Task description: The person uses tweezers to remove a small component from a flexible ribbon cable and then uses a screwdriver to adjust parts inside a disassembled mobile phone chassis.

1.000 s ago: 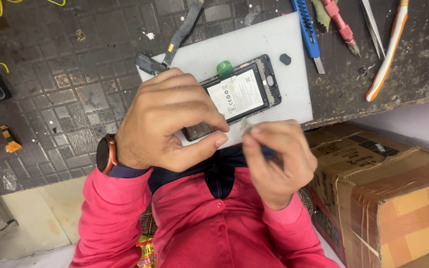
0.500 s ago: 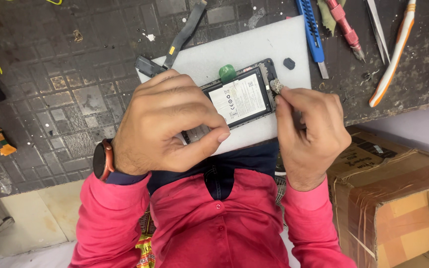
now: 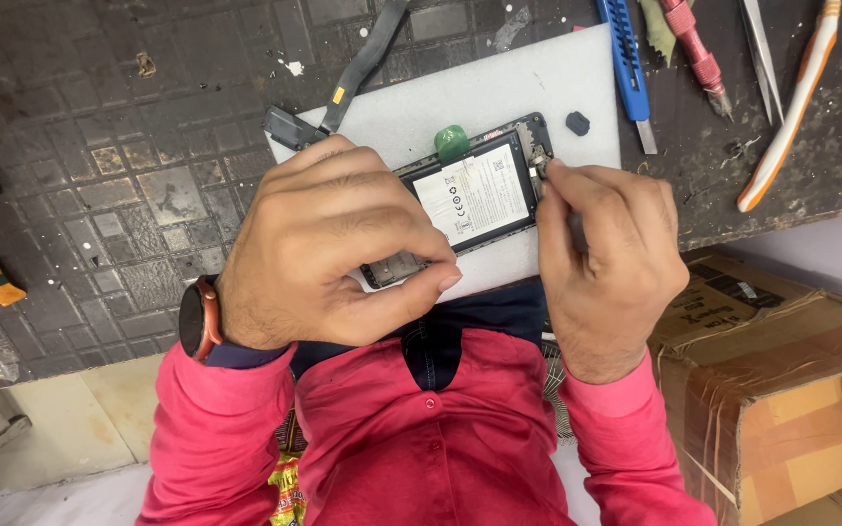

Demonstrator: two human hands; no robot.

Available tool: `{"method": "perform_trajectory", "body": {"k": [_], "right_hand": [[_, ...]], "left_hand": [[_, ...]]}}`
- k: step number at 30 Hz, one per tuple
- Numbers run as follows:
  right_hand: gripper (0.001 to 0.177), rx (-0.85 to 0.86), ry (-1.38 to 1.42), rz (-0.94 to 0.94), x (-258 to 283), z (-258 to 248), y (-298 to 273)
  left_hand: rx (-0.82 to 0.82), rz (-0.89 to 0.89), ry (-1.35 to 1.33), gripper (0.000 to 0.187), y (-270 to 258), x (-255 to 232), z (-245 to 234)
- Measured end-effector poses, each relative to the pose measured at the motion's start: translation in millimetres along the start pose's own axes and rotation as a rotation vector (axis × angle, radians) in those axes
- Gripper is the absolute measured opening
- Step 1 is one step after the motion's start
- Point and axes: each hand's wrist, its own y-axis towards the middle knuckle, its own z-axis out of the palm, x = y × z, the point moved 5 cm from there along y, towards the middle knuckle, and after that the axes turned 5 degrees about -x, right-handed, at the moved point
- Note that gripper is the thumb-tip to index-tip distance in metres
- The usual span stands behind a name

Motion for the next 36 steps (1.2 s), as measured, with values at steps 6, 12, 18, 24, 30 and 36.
{"method": "perform_trajectory", "body": {"k": [6, 12, 18, 24, 30, 36], "right_hand": [[0.028, 0.047, -0.025, -0.007, -2.8, -2.0, -2.6], [0.028, 0.114, -0.072, -0.033, -6.9, 0.2, -8.9], [0.028, 0.137, -0.059, -0.045, -0.5, -0.2, -5.0], [0.028, 0.121, 0.001, 0.018, -1.7, -3.7, -3.5], [0.027, 0.138, -0.069, -0.012, -5.6, -1.4, -15.9], [0.032, 0.161, -0.086, -0.006, -5.6, 1.3, -18.6]], "left_hand": [[-0.004, 0.002, -0.003, 0.016, -0.3, -1.0, -0.6], [-0.003, 0.01, -0.009, 0.015, -1.6, -0.8, -1.2], [-0.004, 0.004, -0.006, 0.015, -1.5, -0.8, -0.8], [-0.01, 0.001, -0.002, 0.016, -2.4, -0.3, -0.6], [-0.011, -0.009, 0.004, 0.016, -2.4, -0.2, 0.8], [-0.017, -0.007, 0.008, 0.016, -3.1, 0.2, 0.6]]}}
